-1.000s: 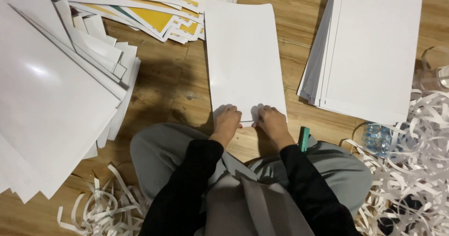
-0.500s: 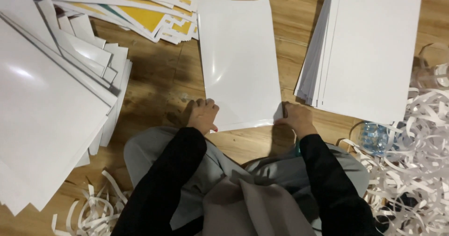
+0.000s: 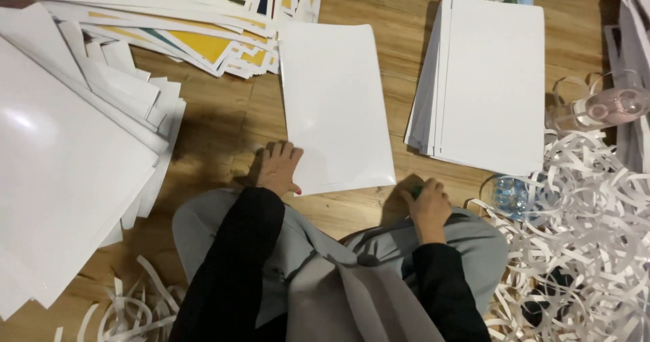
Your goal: The person sits on the floor and repeatedly applies glue to the edges of white paper sheets using a green glue stick. They then place the glued sheets onto a stack of papers to their right.
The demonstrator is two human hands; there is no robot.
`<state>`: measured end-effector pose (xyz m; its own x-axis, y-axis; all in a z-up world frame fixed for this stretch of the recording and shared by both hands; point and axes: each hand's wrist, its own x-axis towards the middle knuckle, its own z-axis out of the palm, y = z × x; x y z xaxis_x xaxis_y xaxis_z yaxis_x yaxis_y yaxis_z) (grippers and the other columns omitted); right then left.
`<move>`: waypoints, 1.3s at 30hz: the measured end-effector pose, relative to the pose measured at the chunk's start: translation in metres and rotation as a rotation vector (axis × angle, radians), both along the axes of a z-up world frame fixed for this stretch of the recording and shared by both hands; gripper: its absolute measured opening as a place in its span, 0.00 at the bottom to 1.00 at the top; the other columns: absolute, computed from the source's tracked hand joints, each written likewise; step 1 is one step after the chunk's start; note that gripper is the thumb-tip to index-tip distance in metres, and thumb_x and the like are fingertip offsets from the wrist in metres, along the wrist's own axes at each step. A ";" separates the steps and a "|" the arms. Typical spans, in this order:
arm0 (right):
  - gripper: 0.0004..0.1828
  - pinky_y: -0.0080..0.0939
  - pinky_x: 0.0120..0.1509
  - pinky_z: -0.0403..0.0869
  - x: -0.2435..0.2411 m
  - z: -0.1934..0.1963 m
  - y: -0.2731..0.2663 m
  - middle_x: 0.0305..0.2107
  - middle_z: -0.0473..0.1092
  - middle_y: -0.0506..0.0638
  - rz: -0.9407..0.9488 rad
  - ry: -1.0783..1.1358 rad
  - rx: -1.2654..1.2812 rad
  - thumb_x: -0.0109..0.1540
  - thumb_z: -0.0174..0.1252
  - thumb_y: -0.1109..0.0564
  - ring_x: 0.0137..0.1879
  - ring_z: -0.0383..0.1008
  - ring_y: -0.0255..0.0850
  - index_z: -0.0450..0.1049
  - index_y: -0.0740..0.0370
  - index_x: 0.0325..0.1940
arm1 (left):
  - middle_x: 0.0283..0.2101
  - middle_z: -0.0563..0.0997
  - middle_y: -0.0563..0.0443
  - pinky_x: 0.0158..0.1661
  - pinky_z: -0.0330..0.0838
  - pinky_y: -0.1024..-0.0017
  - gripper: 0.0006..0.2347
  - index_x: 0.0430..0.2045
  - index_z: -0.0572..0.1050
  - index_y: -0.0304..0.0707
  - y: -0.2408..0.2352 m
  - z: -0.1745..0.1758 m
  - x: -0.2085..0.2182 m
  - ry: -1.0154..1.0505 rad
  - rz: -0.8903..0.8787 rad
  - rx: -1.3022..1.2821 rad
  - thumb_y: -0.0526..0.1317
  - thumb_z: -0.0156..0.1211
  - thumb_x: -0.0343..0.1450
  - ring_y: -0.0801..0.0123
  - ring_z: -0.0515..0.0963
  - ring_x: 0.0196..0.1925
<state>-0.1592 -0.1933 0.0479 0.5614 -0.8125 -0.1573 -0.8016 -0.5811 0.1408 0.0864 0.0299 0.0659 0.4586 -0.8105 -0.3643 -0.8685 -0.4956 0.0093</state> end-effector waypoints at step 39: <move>0.25 0.48 0.37 0.73 0.001 -0.038 0.005 0.30 0.68 0.56 0.226 -0.213 0.031 0.57 0.48 0.58 0.36 0.73 0.51 0.57 0.51 0.59 | 0.64 0.44 0.43 0.53 0.53 0.47 0.44 0.60 0.49 0.52 -0.019 -0.019 -0.011 0.100 0.263 0.066 0.47 0.72 0.50 0.47 0.53 0.60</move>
